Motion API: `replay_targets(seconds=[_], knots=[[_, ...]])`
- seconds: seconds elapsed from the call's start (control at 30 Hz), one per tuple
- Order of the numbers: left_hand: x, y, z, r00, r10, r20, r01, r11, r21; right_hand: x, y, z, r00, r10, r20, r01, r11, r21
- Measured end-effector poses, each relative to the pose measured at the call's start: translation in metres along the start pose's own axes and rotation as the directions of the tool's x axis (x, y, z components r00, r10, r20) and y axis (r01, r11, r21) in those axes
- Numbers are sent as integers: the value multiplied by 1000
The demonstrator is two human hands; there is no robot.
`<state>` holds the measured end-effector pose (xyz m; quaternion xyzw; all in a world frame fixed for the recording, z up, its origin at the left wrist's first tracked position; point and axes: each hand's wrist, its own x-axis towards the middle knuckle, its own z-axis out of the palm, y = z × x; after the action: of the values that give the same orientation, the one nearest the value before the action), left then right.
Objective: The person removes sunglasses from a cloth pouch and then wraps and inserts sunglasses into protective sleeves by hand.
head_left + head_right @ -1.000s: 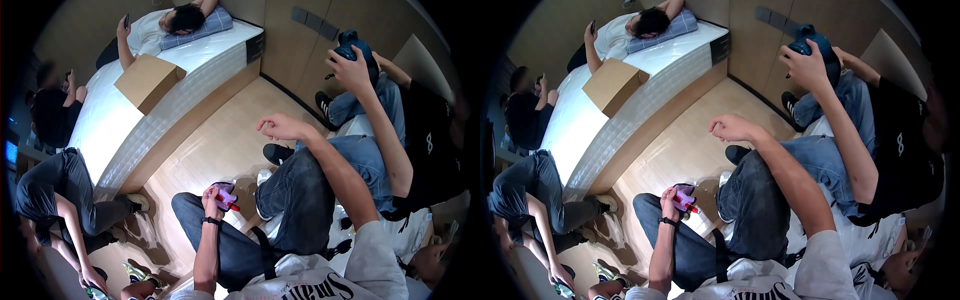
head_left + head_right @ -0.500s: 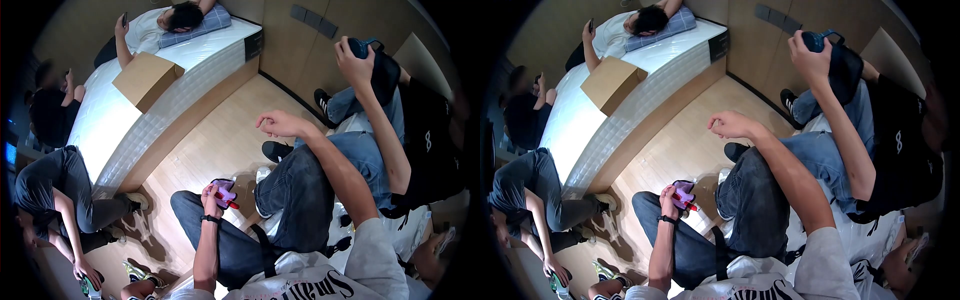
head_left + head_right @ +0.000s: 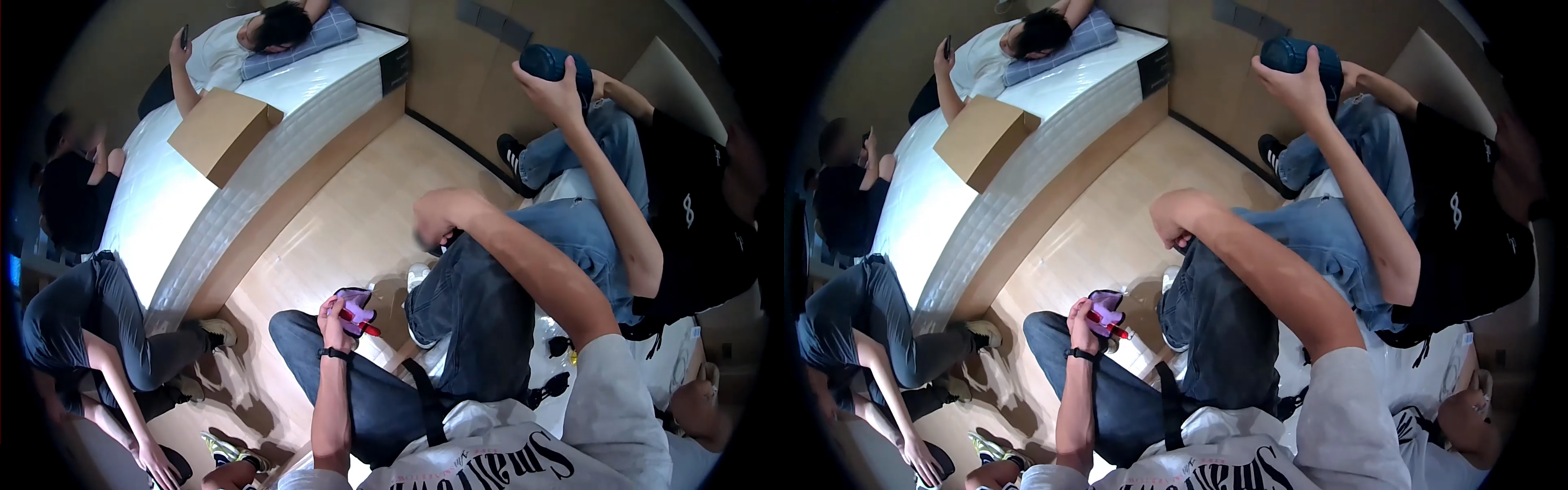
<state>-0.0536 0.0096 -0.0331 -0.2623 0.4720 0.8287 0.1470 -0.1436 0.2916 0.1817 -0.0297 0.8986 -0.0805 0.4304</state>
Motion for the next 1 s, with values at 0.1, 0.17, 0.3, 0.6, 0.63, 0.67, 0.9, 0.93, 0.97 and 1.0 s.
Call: replay_targets(seconds=[0.1, 0.17, 0.3, 0.6, 0.63, 0.67, 0.9, 0.93, 0.97, 1.0], knots=[[-3, 2, 3, 1000, 3, 9, -3, 1000, -6, 14, 10, 7, 978, -161, -134, 152, 986, -72], [-10, 7, 10, 1000, 8, -15, -8, 1000, -10, 11, 12, 11, 941, -180, -285, 152, 981, -117], [-1, 0, 0, 999, 40, -1, -40, 999, 18, 5, 6, 6, 866, -176, -468, 123, 982, -141], [-4, 2, 4, 998, 61, -12, -60, 997, 44, -4, -6, 2, 214, -509, -834, 204, 858, -471], [-7, 4, 7, 999, 48, -16, -48, 998, 46, -9, -9, -4, 210, -511, -833, 202, 857, -475], [-9, 5, 9, 999, 34, -20, -33, 998, 50, -14, -13, -9, 141, -522, -841, 254, 840, -479], [-3, 1, 2, 999, 48, -17, -47, 997, 54, -18, -18, -14, -72, -470, -880, 353, 813, -463], [-1, -1, 0, 998, 54, -19, -53, 997, 57, -17, -17, -14, -70, -469, -880, 354, 813, -462], [0, -2, -1, 998, 52, -21, -51, 997, 57, -17, -17, -14, -66, -465, -883, 354, 816, -457], [0, -1, 0, 999, 48, -20, -47, 996, 71, -17, -17, -14, -62, -462, -885, 356, 818, -452]])
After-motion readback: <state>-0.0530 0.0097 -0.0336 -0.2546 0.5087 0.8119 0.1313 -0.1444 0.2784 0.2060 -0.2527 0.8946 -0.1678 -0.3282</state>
